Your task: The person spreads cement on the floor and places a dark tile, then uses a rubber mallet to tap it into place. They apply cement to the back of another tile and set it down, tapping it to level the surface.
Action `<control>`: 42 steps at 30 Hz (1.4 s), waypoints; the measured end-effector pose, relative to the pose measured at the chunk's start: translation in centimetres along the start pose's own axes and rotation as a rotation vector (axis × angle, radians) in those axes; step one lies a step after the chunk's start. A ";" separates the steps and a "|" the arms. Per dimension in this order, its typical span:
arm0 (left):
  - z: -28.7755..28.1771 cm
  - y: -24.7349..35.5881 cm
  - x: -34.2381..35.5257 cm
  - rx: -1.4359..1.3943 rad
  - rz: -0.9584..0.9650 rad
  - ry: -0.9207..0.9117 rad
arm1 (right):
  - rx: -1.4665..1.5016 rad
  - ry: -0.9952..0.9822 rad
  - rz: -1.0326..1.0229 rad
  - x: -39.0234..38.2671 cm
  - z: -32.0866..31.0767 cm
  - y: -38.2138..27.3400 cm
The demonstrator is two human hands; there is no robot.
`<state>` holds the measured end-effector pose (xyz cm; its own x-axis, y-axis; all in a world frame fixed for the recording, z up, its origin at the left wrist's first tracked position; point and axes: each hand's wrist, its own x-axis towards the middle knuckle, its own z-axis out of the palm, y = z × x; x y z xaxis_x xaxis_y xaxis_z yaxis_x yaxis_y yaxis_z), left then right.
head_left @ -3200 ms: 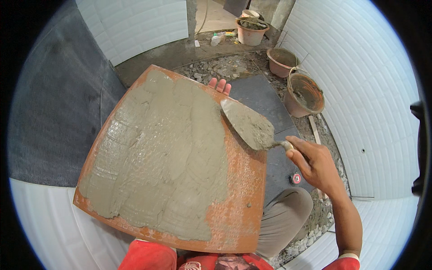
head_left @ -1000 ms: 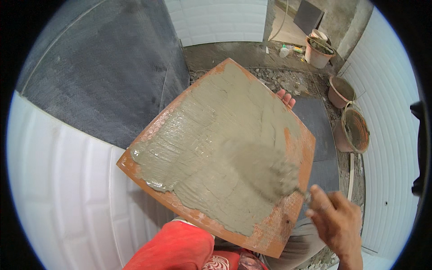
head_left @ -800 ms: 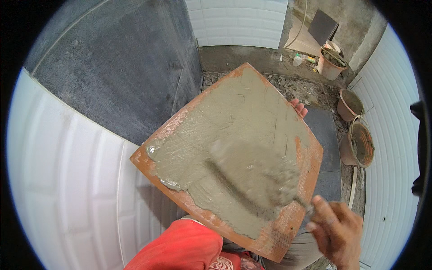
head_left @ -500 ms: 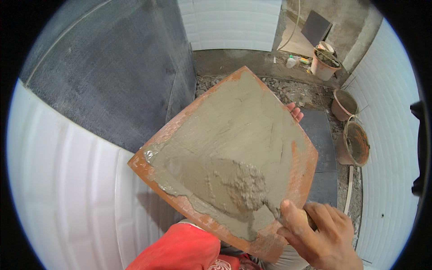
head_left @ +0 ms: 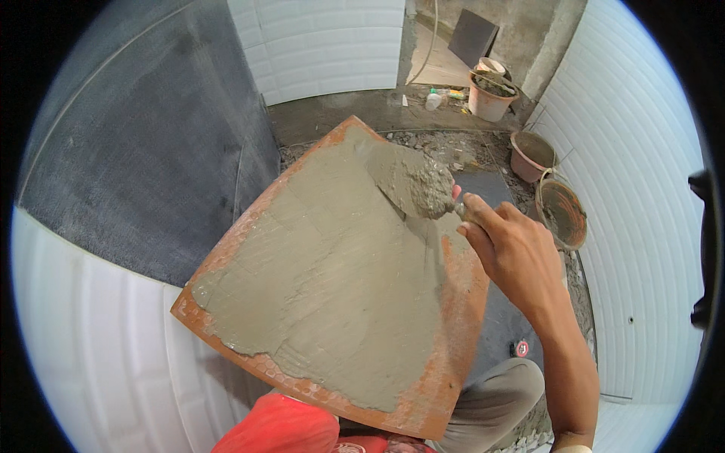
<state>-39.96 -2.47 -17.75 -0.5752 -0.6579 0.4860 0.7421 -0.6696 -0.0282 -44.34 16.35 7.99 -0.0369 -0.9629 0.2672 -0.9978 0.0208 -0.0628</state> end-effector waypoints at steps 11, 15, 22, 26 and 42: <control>-1.0 0.7 0.3 0.146 -0.053 0.250 | 0.103 -0.175 0.274 -10.3 -1.9 5.2; -1.5 0.2 0.7 0.132 0.035 0.158 | 0.453 -0.270 0.539 -12.6 -2.6 6.6; -0.9 0.1 0.7 0.073 0.049 0.025 | 0.809 -0.314 0.808 -13.2 -0.2 7.3; -0.6 0.2 0.9 0.058 -0.036 -0.146 | 0.661 -0.332 0.619 -14.7 -0.3 6.9; -0.7 0.4 0.6 0.009 -0.080 -0.146 | 0.923 -0.545 0.773 -11.5 -1.7 9.8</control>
<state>-40.26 -3.43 -18.10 -0.5771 -0.5454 0.6079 0.6996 -0.7141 0.0235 -53.77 28.06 5.96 -0.3330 -0.7740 -0.5385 -0.3178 0.6298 -0.7088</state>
